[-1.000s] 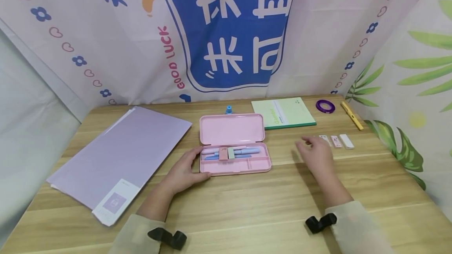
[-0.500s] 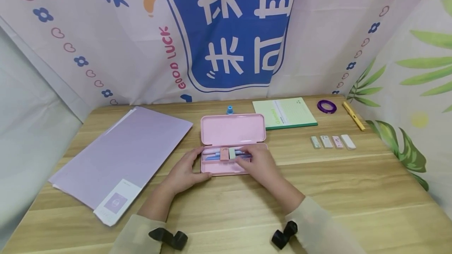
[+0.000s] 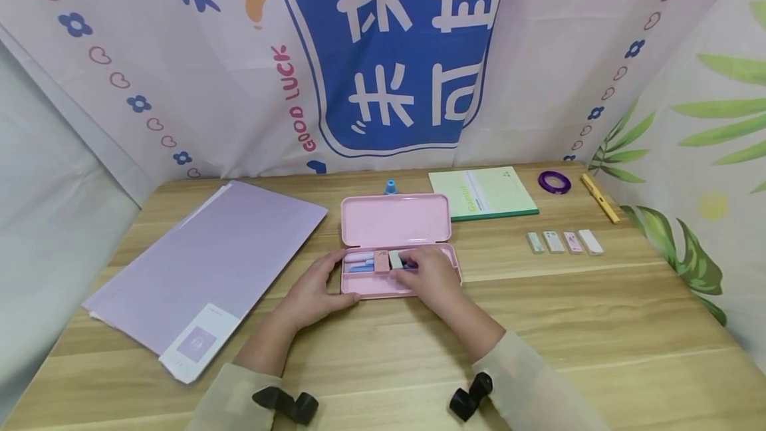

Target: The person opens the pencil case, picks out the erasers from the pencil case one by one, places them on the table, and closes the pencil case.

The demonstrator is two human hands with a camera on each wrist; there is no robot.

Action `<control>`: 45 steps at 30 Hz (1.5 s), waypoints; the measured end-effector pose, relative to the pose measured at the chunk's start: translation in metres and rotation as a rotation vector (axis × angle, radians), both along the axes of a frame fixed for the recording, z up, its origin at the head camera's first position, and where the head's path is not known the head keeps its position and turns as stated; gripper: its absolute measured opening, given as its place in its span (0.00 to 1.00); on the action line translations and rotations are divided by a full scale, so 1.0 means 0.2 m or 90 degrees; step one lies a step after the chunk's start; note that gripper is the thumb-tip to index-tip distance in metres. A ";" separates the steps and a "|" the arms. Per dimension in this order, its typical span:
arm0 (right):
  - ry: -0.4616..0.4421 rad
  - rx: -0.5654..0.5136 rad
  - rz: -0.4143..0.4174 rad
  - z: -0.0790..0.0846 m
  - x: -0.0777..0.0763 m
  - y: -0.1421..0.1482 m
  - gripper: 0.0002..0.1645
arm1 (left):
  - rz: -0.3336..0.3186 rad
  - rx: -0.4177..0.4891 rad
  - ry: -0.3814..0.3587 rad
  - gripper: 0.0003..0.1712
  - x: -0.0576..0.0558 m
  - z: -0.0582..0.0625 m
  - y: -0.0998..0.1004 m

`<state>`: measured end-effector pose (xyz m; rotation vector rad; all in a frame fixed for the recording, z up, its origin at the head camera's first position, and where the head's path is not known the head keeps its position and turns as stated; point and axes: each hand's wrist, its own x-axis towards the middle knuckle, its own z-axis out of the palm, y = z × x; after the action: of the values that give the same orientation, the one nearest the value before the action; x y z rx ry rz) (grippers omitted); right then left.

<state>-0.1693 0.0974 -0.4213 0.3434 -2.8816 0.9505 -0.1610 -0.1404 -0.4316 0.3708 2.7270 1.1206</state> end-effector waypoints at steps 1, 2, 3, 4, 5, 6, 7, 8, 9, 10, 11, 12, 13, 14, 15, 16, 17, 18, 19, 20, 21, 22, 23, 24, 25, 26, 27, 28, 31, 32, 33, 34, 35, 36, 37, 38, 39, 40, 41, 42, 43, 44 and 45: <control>-0.005 -0.001 -0.004 0.00 0.00 0.00 0.23 | 0.000 0.000 0.000 0.55 0.00 0.00 0.00; -0.010 -0.004 -0.007 0.00 0.00 0.00 0.22 | 0.000 0.001 0.000 0.55 0.00 0.00 0.00; -0.016 -0.009 -0.010 0.00 0.00 0.00 0.22 | 0.000 0.001 0.000 0.55 0.00 0.00 0.00; -0.020 -0.014 -0.014 0.00 0.00 0.00 0.22 | 0.000 0.001 0.001 0.55 0.00 0.00 0.00; -0.023 -0.019 -0.017 0.00 0.01 0.00 0.21 | -0.001 0.001 0.001 0.55 0.00 0.00 0.00; -0.025 -0.026 -0.021 0.01 0.01 0.00 0.20 | -0.001 0.001 0.002 0.55 0.00 0.00 0.00; -0.026 -0.033 -0.023 0.01 0.01 0.00 0.20 | -0.002 0.001 0.002 0.55 0.00 0.00 0.00; -0.025 -0.039 -0.026 0.01 0.01 0.00 0.19 | -0.003 0.001 0.003 0.54 0.00 0.00 0.00; -0.024 -0.045 -0.028 0.01 0.01 0.00 0.18 | -0.003 0.000 0.003 0.54 0.00 0.00 0.00; -0.018 -0.051 -0.029 0.01 0.01 0.01 0.17 | -0.003 0.000 0.003 0.55 0.00 0.00 0.00; -0.014 -0.060 -0.031 0.01 0.01 0.01 0.17 | -0.004 -0.001 0.003 0.55 0.00 0.00 0.00; -0.009 -0.065 -0.033 0.01 0.01 0.02 0.16 | -0.004 -0.001 0.002 0.55 0.00 0.00 0.00; -0.005 -0.071 -0.034 0.01 0.01 0.03 0.16 | -0.004 -0.001 0.002 0.55 0.00 0.00 0.00; -0.001 -0.079 -0.036 0.02 0.01 0.04 0.16 | -0.005 -0.001 0.002 0.55 0.00 0.00 0.00; 0.001 -0.089 -0.040 0.02 0.01 0.06 0.16 | -0.005 -0.001 0.003 0.55 0.00 0.00 0.00; 0.005 -0.098 -0.045 0.02 0.01 0.08 0.17 | -0.006 -0.001 0.003 0.55 0.00 0.00 0.00; 0.006 -0.106 -0.054 0.02 0.01 0.11 0.17 | -0.007 0.000 0.004 0.55 0.00 0.00 0.00; 0.008 -0.112 -0.064 0.03 0.01 0.14 0.17 | -0.007 -0.001 0.005 0.55 0.00 0.00 0.00; 0.008 -0.118 -0.074 0.03 0.01 0.18 0.18 | -0.008 -0.001 0.006 0.55 0.00 0.00 0.00; 0.007 -0.126 -0.089 0.03 0.01 0.22 0.18 | -0.007 -0.001 0.006 0.55 0.00 0.00 0.00; 0.006 -0.133 -0.104 0.03 0.01 0.27 0.19 | -0.007 -0.001 0.005 0.55 0.00 0.00 0.00; 0.009 -0.133 -0.120 0.03 0.00 0.32 0.19 | -0.007 0.000 0.004 0.55 0.00 0.00 0.00; 0.010 -0.133 -0.136 0.03 0.00 0.37 0.20 | -0.006 0.000 0.004 0.55 0.00 0.00 0.00; 0.010 -0.130 -0.153 0.03 -0.01 0.42 0.20 | -0.006 -0.001 0.005 0.55 0.00 0.00 0.00; 0.009 -0.128 -0.170 0.03 -0.01 0.48 0.21 | -0.005 0.000 0.004 0.55 0.00 0.00 0.00; 0.009 -0.125 -0.189 0.02 -0.01 0.53 0.21 | -0.005 0.001 0.004 0.55 0.00 0.00 0.00; 0.010 -0.118 -0.206 0.02 -0.02 0.58 0.21 | -0.005 0.000 0.004 0.55 0.00 -0.01 0.00; 0.009 -0.108 -0.226 0.02 -0.02 0.63 0.21 | -0.005 0.000 0.004 0.55 0.00 -0.01 0.00; 0.003 -0.082 -0.276 0.01 -0.02 0.75 0.21 | -0.003 0.000 0.004 0.55 0.00 -0.01 0.00; 0.001 -0.073 -0.289 0.01 -0.03 0.78 0.21 | -0.003 -0.001 0.005 0.55 0.00 -0.01 0.00; -0.002 -0.064 -0.298 0.01 -0.03 0.80 0.22 | -0.002 0.000 0.005 0.54 0.00 -0.01 0.00; -0.007 -0.056 -0.305 0.00 -0.03 0.82 0.22 | -0.002 0.000 0.005 0.54 0.00 -0.01 0.00; -0.013 -0.049 -0.305 0.00 -0.04 0.84 0.22 | -0.002 0.001 0.005 0.54 0.00 -0.01 0.00; -0.021 -0.045 -0.305 0.00 -0.04 0.85 0.23 | -0.002 0.002 0.006 0.54 0.00 -0.01 0.00; -0.030 -0.041 -0.303 -0.01 -0.04 0.86 0.23 | -0.002 0.003 0.005 0.54 0.00 -0.01 0.00; -0.037 -0.038 -0.300 -0.01 -0.04 0.86 0.23 | -0.003 0.004 0.006 0.54 0.00 -0.01 0.00; -0.042 -0.034 -0.296 -0.01 -0.04 0.86 0.24 | -0.003 0.005 0.005 0.54 0.00 -0.01 0.00; -0.046 -0.031 -0.293 -0.01 -0.04 0.87 0.24 | -0.004 0.004 0.006 0.54 0.00 -0.01 0.00; -0.047 -0.027 -0.291 -0.02 -0.05 0.87 0.24 | -0.004 0.005 0.006 0.54 0.00 -0.01 0.00; -0.045 -0.024 -0.290 -0.02 -0.05 0.87 0.23 | -0.004 0.005 0.006 0.54 0.00 -0.01 0.00; -0.041 -0.019 -0.289 -0.02 -0.05 0.87 0.23 | -0.004 0.006 0.008 0.54 0.00 -0.01 0.00; -0.037 -0.016 -0.289 -0.03 -0.05 0.87 0.23 | -0.005 0.005 0.009 0.54 0.00 -0.01 0.00; -0.033 -0.012 -0.289 -0.03 -0.04 0.87 0.23 | -0.006 0.005 0.010 0.54 0.00 -0.01 0.00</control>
<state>-0.1783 0.2707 -0.4270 -0.3306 -2.7999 0.9068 -0.1613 -0.1401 -0.4330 0.3942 2.7323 1.1314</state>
